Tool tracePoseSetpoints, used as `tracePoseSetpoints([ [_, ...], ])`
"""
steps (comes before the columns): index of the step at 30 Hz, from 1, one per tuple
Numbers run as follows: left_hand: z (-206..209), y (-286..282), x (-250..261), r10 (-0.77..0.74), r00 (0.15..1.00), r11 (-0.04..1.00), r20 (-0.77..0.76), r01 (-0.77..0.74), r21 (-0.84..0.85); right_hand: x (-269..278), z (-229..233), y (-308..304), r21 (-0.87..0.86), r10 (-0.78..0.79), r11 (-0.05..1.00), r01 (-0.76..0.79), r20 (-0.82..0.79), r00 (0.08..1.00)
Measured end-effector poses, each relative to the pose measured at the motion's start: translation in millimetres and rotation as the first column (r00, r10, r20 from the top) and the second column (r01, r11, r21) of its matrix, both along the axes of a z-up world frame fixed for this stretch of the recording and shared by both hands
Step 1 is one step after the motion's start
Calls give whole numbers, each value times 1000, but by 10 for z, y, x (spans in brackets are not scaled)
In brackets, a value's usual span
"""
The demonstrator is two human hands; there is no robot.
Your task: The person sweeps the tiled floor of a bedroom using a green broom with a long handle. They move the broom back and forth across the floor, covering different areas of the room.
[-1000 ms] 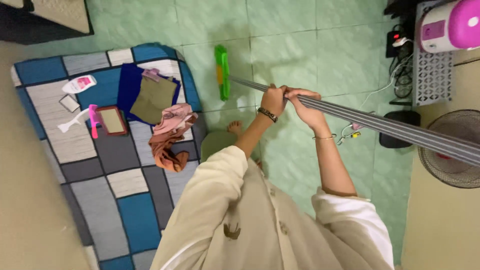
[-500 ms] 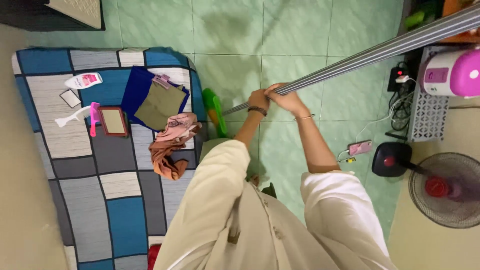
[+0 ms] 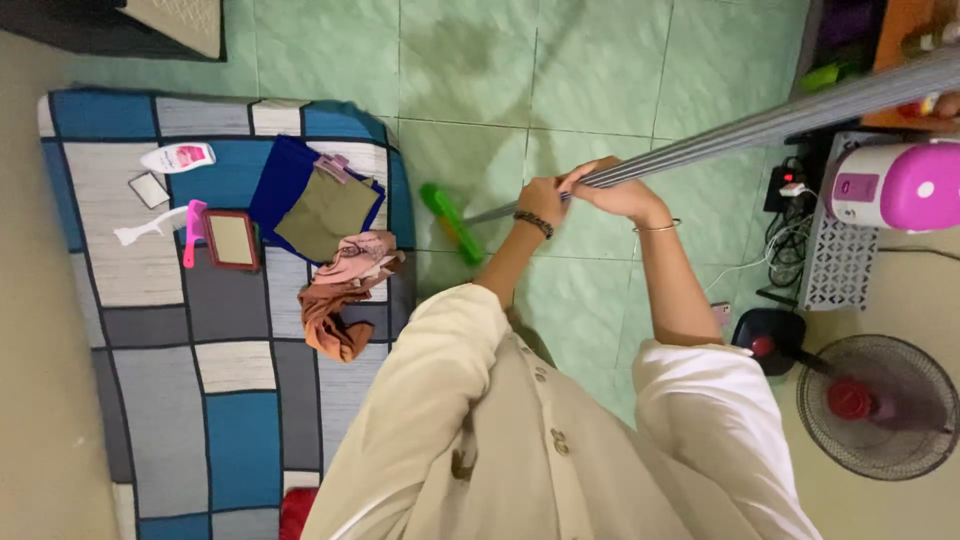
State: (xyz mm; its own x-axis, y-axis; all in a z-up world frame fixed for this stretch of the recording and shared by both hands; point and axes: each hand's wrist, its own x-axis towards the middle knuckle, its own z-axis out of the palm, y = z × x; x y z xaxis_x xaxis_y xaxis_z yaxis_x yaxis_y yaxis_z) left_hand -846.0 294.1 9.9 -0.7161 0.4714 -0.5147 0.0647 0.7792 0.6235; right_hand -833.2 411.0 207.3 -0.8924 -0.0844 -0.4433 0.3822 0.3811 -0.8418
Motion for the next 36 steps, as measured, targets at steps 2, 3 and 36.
tracePoseSetpoints([
  [2, -190, -185, 58, 37, 999, 999, 16, -37, 2, -31, -165, -138, -45, 23, 999, -22, 26, 999],
  [3, -294, -244, 63, 65, 997, 998, 33, -66, 12, -74, -253, -179, -83, 38, 996, -33, 52, 998],
  [36, -737, 123, -836, 323, 945, 904, -55, -326, -277, -1508, -891, 353, -175, 419, 898, -404, 58, 906],
])
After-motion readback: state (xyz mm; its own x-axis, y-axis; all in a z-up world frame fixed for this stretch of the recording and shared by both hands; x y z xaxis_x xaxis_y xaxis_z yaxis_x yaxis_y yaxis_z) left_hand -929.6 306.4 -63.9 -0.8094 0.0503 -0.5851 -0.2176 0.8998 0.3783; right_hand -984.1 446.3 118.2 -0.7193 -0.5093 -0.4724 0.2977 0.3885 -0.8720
